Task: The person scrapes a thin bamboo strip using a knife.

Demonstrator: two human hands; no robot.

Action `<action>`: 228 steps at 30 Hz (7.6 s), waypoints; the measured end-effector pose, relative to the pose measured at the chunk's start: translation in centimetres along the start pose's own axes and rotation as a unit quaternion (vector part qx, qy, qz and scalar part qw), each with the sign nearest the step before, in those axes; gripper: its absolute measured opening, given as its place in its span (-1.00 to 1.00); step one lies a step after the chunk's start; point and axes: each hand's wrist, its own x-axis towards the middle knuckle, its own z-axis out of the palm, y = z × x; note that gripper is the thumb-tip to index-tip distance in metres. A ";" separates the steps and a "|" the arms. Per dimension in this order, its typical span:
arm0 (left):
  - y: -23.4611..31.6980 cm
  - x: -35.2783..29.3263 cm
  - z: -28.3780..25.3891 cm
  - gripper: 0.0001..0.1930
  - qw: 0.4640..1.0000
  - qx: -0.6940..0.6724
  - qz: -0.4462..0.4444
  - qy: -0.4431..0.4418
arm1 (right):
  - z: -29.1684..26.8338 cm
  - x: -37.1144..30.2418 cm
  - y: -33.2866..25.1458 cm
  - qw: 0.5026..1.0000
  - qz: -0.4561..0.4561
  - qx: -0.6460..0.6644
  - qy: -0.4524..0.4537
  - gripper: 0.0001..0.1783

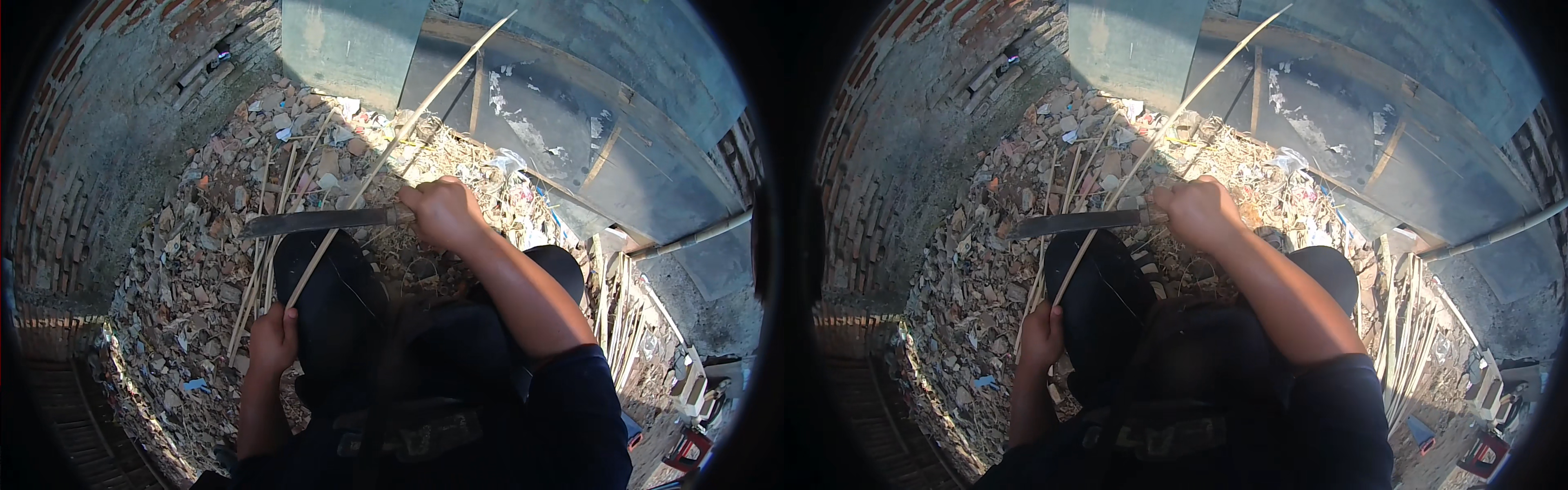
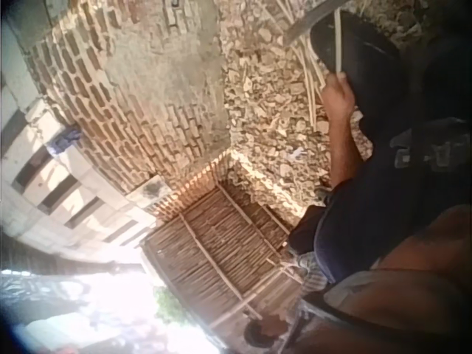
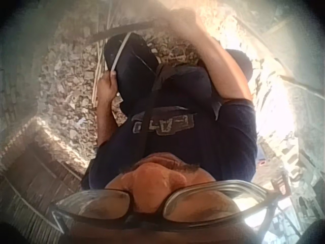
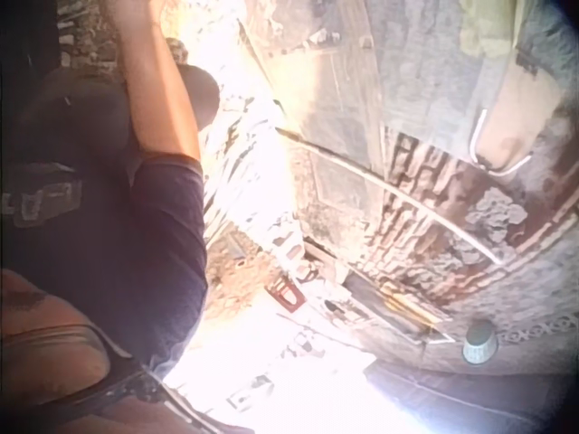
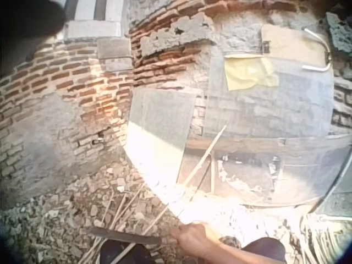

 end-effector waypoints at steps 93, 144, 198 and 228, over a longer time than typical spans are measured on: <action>0.3 -2.4 0.3 -0.65 0.999 0.035 -0.036 0.013 | -3.5 1.8 -0.1 0.967 0.072 0.029 -0.241 -0.63; -1.1 -0.9 -0.8 -0.61 0.999 0.040 0.008 -0.028 | -3.0 1.7 1.9 0.962 0.169 0.083 -0.200 -0.62; -0.6 -0.6 0.0 -0.58 1.000 -0.018 0.018 -0.016 | -1.7 2.4 4.3 0.979 0.052 0.132 -0.147 -0.69; -1.0 -4.0 -1.4 -0.59 1.000 -0.008 -0.017 -0.019 | -5.0 1.6 4.1 0.961 0.183 0.009 -0.205 -0.64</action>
